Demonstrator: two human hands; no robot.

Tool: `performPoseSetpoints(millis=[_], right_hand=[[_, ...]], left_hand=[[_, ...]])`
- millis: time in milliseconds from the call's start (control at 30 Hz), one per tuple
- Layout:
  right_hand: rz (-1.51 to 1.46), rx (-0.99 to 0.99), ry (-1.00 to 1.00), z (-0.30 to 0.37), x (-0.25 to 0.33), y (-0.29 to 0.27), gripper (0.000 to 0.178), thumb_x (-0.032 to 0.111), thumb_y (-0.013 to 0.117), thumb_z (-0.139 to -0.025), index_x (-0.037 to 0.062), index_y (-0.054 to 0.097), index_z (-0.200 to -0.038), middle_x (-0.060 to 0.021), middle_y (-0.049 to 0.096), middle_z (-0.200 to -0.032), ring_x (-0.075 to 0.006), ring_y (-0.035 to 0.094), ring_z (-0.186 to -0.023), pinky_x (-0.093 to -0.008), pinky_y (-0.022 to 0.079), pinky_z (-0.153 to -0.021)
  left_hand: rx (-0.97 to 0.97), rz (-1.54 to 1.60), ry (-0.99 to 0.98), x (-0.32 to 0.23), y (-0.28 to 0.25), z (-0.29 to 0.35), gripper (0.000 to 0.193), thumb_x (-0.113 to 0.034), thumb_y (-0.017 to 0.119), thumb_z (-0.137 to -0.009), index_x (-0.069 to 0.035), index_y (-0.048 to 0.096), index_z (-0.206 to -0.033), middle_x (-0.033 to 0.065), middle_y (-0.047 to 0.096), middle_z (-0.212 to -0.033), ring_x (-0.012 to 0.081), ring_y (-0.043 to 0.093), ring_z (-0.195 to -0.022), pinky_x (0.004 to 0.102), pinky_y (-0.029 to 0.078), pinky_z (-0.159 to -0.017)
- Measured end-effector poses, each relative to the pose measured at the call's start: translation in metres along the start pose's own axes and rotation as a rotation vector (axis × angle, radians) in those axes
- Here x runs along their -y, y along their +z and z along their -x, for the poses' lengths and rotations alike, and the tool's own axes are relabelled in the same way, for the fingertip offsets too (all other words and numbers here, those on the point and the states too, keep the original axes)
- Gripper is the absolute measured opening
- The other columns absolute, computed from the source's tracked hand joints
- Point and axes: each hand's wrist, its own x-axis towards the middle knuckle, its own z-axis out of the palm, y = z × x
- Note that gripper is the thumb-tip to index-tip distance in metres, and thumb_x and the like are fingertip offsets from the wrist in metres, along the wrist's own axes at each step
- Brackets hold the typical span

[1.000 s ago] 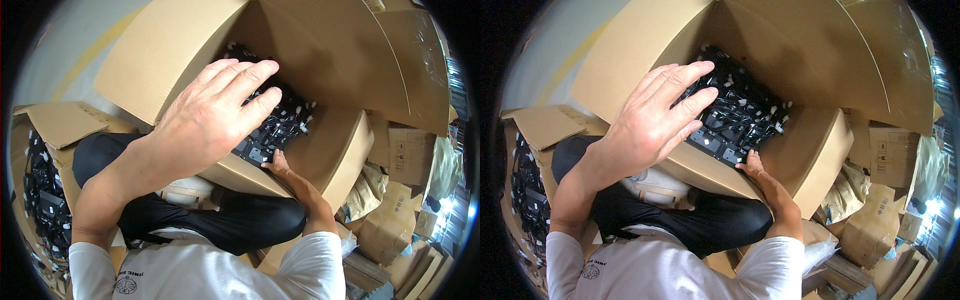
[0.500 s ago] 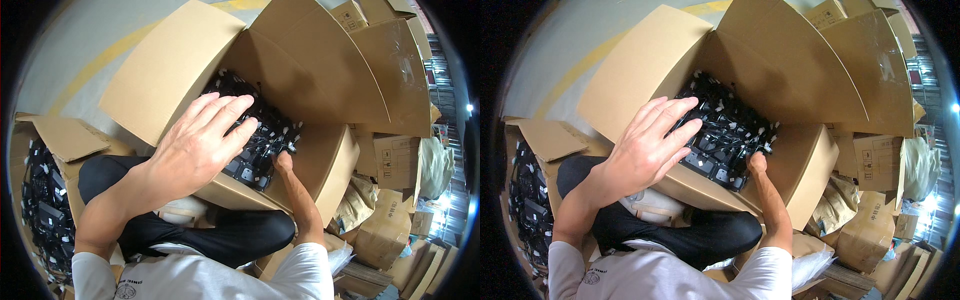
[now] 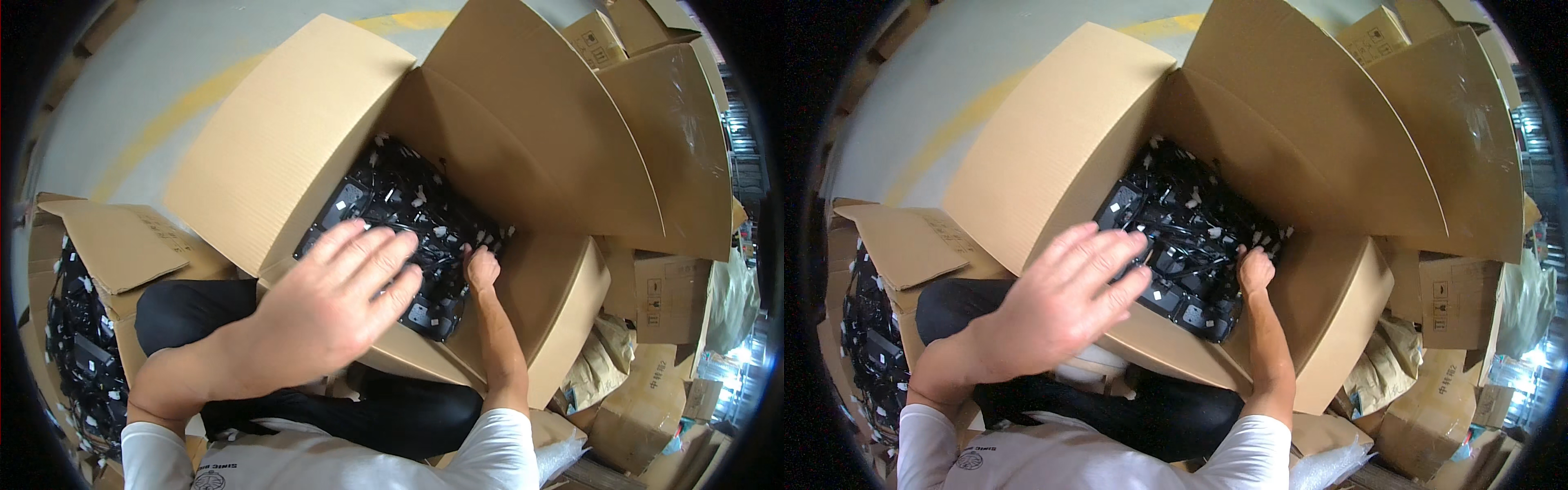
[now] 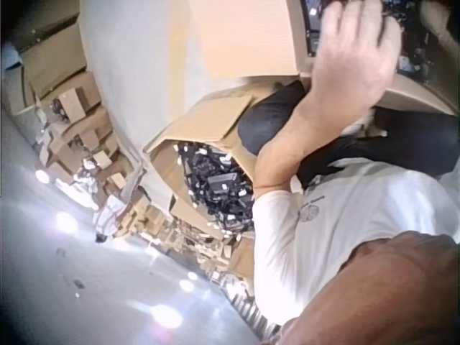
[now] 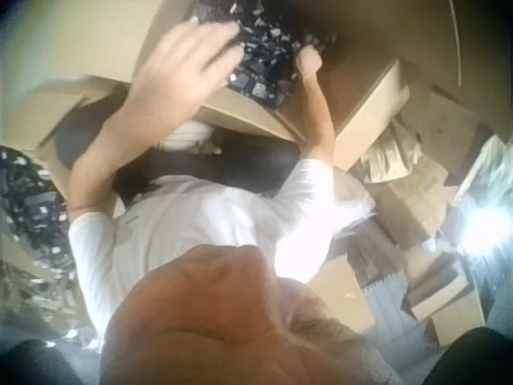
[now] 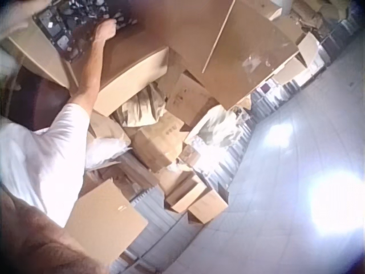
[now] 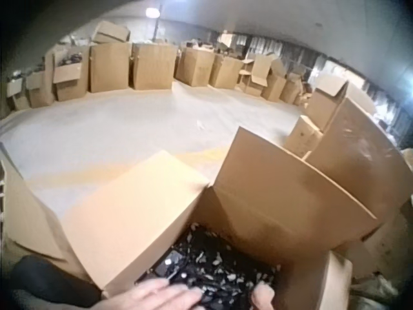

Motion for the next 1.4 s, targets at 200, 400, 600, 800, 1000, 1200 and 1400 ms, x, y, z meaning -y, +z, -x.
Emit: performPoseSetpoints(millis=[200, 400, 600, 800, 1000, 1200, 1400], right_hand=[[0.309, 0.250, -0.197, -0.031, -0.004, 0.000, 0.032, 0.025, 0.066, -0.088, 0.0017, 0.073, -0.109, -0.0198, 0.072, -0.112, -0.0387, 0.068, -0.110, -0.0447, 0.057, -0.088], [-0.053, -0.414, -0.722, -0.023, 0.112, -0.023, 0.015, 0.015, 0.059, -0.090, 0.0015, 0.062, -0.098, -0.0205, 0.067, -0.104, -0.0390, 0.066, -0.097, -0.0483, 0.056, -0.082], [0.150, -0.029, -1.160, 0.062, 0.171, -0.032, 0.033, 0.031, 0.069, -0.087, 0.0021, 0.068, -0.102, -0.0180, 0.070, -0.104, -0.0375, 0.066, -0.104, -0.0458, 0.052, -0.093], [0.311, 0.157, -1.188, 0.178, 0.145, -0.097, 0.036, 0.033, 0.069, -0.090, 0.0010, 0.064, -0.106, -0.0187, 0.070, -0.105, -0.0397, 0.068, -0.097, -0.0480, 0.056, -0.084], [0.185, -0.066, -1.027, 0.231, 0.121, -0.137, 0.038, 0.033, 0.066, -0.092, 0.0034, 0.062, -0.116, -0.0220, 0.070, -0.101, -0.0391, 0.067, -0.100, -0.0507, 0.054, -0.087], [0.256, 0.009, -1.048, 0.240, 0.149, -0.130, 0.034, 0.026, 0.063, -0.093, 0.0032, 0.061, -0.118, -0.0226, 0.069, -0.102, -0.0411, 0.066, -0.100, -0.0503, 0.053, -0.086], [0.364, 0.077, -0.938, 0.236, 0.107, -0.111, 0.037, 0.030, 0.064, -0.091, 0.0065, 0.063, -0.120, -0.0226, 0.070, -0.106, -0.0408, 0.067, -0.102, -0.0503, 0.055, -0.087]], left_hand=[[0.090, 0.056, 0.112, -0.015, 0.021, 0.004, 0.039, -0.016, 0.058, -0.085, 0.002, 0.063, -0.119, 0.0224, 0.058, -0.133, 0.0338, 0.059, -0.122, 0.0509, 0.040, -0.110], [-0.013, 0.016, 0.104, -0.010, 0.013, 0.000, 0.039, -0.017, 0.064, -0.085, 0.002, 0.064, -0.119, 0.0200, 0.063, -0.125, 0.0315, 0.061, -0.118, 0.0487, 0.043, -0.108], [-0.571, 0.230, 0.042, 0.006, -0.047, 0.001, 0.058, -0.036, 0.073, -0.091, 0.006, 0.059, -0.128, 0.0187, 0.067, -0.118, 0.0291, 0.065, -0.111, 0.0449, 0.051, -0.098], [-0.960, 0.299, 0.407, -0.040, -0.129, 0.028, 0.063, -0.035, 0.069, -0.095, 0.013, 0.050, -0.131, 0.0249, 0.062, -0.122, 0.0276, 0.066, -0.107, 0.0412, 0.054, -0.093], [-0.996, 0.248, 0.402, 0.092, -0.187, 0.171, 0.057, -0.032, 0.070, -0.094, 0.010, 0.053, -0.127, 0.0234, 0.064, -0.119, 0.0284, 0.066, -0.107, 0.0412, 0.053, -0.093], [-0.987, 0.030, 0.239, -0.036, -0.204, 0.226, 0.051, -0.030, 0.071, -0.093, 0.008, 0.056, -0.123, 0.0220, 0.065, -0.117, 0.0293, 0.066, -0.107, 0.0412, 0.053, -0.093], [-0.842, -0.594, 0.263, -0.109, -0.272, 0.233, 0.045, -0.027, 0.072, -0.092, 0.006, 0.059, -0.119, 0.0205, 0.067, -0.114, 0.0301, 0.066, -0.108, 0.0412, 0.052, -0.093]])
